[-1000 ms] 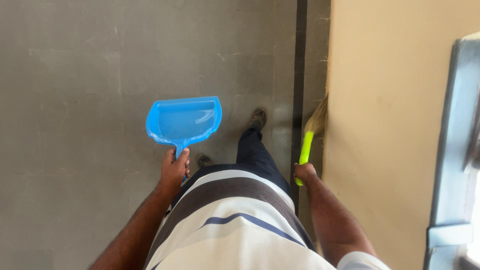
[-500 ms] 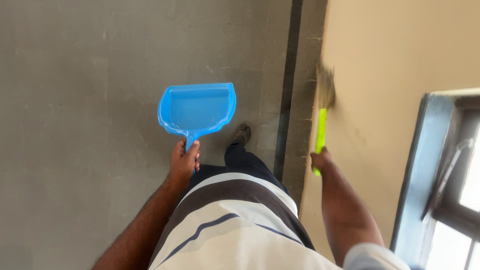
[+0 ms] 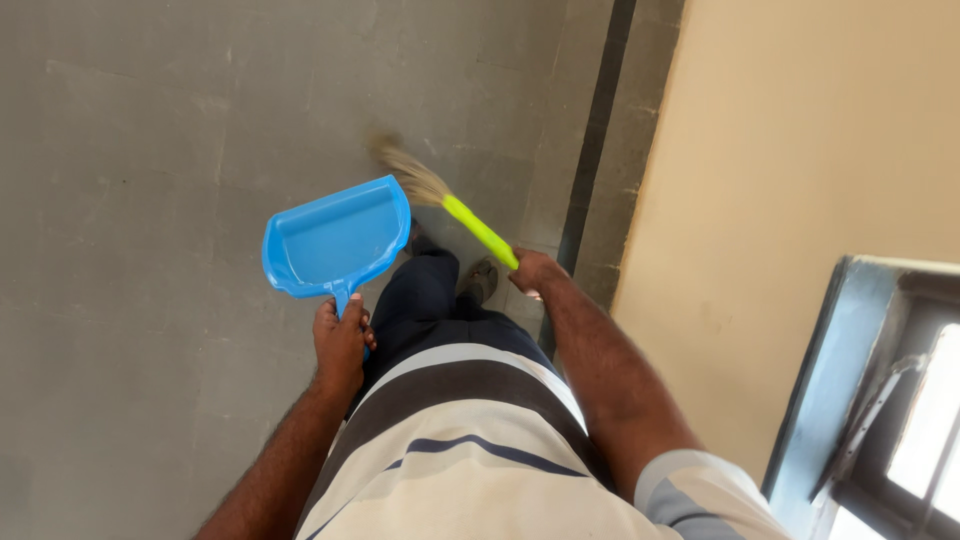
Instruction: The person sweeps a tiled floor with a green-handled broom while holding a blue dustpan in the left hand. The person moves along the room, sweeping debris toward the dustpan but does not deposit it on camera.
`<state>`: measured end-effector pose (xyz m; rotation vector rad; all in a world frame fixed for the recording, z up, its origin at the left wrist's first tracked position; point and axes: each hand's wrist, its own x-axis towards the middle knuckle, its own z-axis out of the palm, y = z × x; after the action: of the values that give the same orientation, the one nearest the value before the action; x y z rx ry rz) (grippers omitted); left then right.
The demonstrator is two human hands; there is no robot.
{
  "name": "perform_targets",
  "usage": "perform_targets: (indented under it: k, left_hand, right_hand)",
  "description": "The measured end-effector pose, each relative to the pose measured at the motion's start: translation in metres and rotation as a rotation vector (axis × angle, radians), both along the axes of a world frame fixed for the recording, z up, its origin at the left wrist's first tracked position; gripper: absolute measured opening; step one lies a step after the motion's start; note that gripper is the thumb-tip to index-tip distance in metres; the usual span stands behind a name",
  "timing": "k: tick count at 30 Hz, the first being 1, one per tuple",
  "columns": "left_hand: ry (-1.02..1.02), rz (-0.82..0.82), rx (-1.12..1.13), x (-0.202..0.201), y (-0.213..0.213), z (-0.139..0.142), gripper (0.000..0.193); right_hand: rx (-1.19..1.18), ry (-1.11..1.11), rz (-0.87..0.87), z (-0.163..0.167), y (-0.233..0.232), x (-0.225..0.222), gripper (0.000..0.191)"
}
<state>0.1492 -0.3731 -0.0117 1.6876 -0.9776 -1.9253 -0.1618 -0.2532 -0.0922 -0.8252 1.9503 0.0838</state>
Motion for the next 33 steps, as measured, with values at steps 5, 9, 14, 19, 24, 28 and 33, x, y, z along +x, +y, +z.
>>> perform_targets:
  k: [5, 9, 14, 19, 24, 28, 33]
  left_hand:
    - [0.027, 0.020, 0.029, -0.024, -0.031, -0.004, 0.018]
    - [0.039, -0.009, 0.019, -0.043, -0.068, -0.004, 0.024]
    - [-0.011, 0.017, 0.062, -0.057, -0.122, 0.000, 0.024]
    - [0.003, 0.046, 0.063, -0.058, -0.174, -0.002, 0.024]
    - [-0.013, 0.059, 0.048, -0.054, -0.217, -0.002, 0.024]
    - [-0.020, 0.084, 0.032, -0.057, -0.247, -0.004, 0.022]
    - [0.054, 0.102, 0.010, -0.071, -0.273, -0.003, 0.022]
  right_hand:
    - [-0.073, 0.053, -0.238, -0.004, 0.015, -0.023, 0.083]
    - [-0.053, 0.106, -0.512, -0.008, 0.044, -0.055, 0.078]
    - [-0.135, 0.038, -0.915, -0.012, 0.035, -0.091, 0.057]
    - [-0.013, -0.072, -1.211, -0.021, -0.037, -0.111, 0.057]
    - [0.163, 0.078, -0.525, -0.024, -0.116, -0.096, 0.049]
    - [0.172, 0.008, -0.296, -0.014, -0.186, -0.091, 0.046]
    - [-0.069, 0.103, -0.073, 0.002, -0.250, -0.102, 0.056]
